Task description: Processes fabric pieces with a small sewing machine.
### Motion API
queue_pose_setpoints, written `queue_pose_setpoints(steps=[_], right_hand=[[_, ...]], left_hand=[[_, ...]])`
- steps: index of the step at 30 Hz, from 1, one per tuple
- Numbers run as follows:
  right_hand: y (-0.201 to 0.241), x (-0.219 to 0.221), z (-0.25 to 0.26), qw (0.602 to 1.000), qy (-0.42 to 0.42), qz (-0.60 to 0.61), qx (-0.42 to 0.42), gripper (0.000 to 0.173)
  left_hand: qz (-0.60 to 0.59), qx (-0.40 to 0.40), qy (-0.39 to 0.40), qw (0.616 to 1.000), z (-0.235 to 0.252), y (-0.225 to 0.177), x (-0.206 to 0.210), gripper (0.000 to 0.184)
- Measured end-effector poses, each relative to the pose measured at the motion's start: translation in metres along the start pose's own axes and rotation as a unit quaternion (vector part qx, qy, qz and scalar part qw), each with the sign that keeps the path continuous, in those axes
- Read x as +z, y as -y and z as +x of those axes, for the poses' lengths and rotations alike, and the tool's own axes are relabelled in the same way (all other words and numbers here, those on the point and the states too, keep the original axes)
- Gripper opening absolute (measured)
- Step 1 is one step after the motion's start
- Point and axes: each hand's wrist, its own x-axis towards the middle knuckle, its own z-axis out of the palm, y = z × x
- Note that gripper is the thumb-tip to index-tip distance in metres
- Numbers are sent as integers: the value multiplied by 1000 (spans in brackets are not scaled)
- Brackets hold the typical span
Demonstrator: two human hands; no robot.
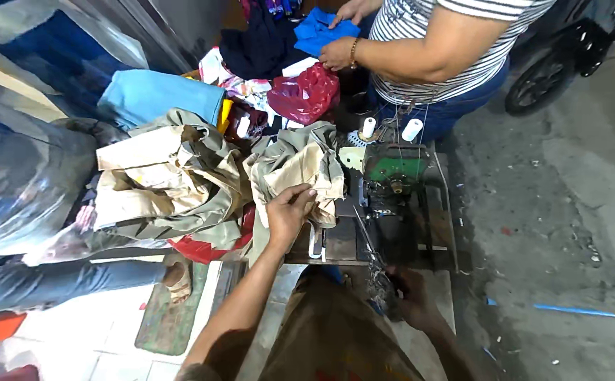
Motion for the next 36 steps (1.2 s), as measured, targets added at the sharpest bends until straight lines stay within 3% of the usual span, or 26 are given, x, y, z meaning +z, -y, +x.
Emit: queue_pose_setpoints(steps=[3, 7, 12, 16, 23, 25, 27, 30, 32, 33, 35, 36], right_hand=[[15, 14, 8, 997, 21, 43, 53, 25], [17, 25, 13, 979, 47, 138, 143, 47], [12, 37, 26, 967, 80, 177, 165, 30], [8, 44, 39, 970, 94, 183, 128, 31], [6, 42, 66, 974, 190, 120, -36, 21], [16, 41, 59, 978, 171, 115, -43, 25], [24, 41, 50, 986, 125, 106, -32, 29], [21, 34, 41, 993, 75, 86, -42, 29], [16, 27, 35, 996, 61, 58, -44, 34], [17, 25, 30, 998, 47, 27, -39, 35], [20, 25, 17, 999, 4, -42, -25, 34], [17, 22, 10, 997, -18, -65, -25, 36]], left_hand=[[-16, -57, -87, 994, -19, 11, -8, 18], [-68, -80, -48, 993, -34, 13, -22, 18], [-28, -53, -71, 996, -54, 1, -29, 26], [-31, -55, -94, 994, -66, -2, -27, 34], [-128, -9, -132, 983, -67, 3, -25, 29], [-69, 26, -126, 989, -47, 10, -29, 25], [72, 47, -45, 995, -9, 8, -42, 42], [211, 22, 85, 974, 78, -6, -42, 105], [278, -24, 155, 948, 129, 3, -27, 128], [298, -50, 193, 934, 144, 11, -21, 120], [281, -79, 238, 926, 146, 23, -18, 57], [258, -80, 243, 932, 134, 16, -19, 36]])
